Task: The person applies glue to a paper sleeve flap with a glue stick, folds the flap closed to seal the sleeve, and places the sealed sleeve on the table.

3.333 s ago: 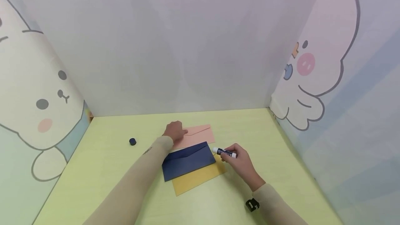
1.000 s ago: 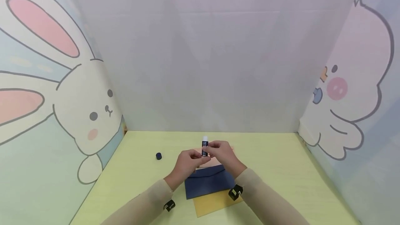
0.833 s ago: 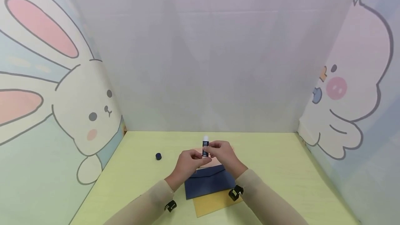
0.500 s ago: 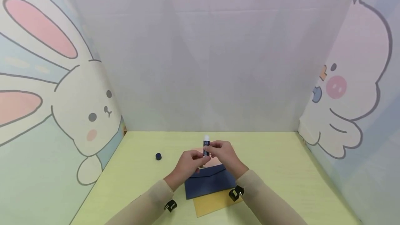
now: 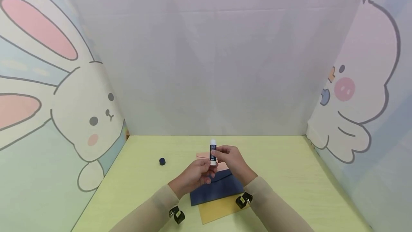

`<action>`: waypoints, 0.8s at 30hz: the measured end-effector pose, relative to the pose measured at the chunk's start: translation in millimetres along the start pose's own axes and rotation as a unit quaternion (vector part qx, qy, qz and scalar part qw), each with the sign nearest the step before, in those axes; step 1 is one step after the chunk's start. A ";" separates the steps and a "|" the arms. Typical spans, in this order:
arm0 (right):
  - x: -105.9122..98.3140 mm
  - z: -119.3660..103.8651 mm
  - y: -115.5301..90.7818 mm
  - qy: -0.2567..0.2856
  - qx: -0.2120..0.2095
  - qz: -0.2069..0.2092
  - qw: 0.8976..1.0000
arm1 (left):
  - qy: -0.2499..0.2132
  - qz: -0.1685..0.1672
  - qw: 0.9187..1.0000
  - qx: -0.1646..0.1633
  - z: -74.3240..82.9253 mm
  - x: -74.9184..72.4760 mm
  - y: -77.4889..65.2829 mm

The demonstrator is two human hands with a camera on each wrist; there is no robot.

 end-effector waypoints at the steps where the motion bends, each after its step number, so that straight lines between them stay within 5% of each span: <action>1: 0.0 -0.2 0.2 0.003 -0.001 -0.005 1.000 | -0.020 -0.007 1.000 -0.009 -1.1 -0.3 0.2; 5: 0.7 -0.6 0.9 0.022 -0.001 -0.022 1.000 | -0.068 -0.028 0.997 -0.026 -2.9 -1.4 0.7; 9: 0.7 0.2 0.5 0.021 -0.002 -0.027 0.999 | -0.065 -0.025 0.997 -0.021 -4.3 -2.8 1.3; 13: -3.1 6.5 -7.0 0.009 0.000 -0.015 1.000 | -0.022 0.010 1.000 -0.003 -10.4 -0.7 -0.8; 16: -5.2 11.8 -12.0 0.005 0.002 -0.009 1.000 | 0.050 0.060 0.996 0.031 -11.9 1.4 -4.4; 21: -2.3 9.7 -11.1 -0.004 -0.003 -0.007 1.000 | 0.194 0.137 0.964 0.120 -2.4 4.6 -9.8; 24: -0.4 5.4 -10.2 -0.009 -0.004 0.004 1.000 | 0.242 0.158 0.943 0.163 4.1 8.8 -12.9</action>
Point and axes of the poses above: each hand's wrist, its own y-axis towards the middle knuckle, its own x-axis out of the palm, z = x × y, the point moved 3 cm from there along y, towards the middle knuckle, and after that the axes turned 10 degrees about -y, right-handed, at the moved point
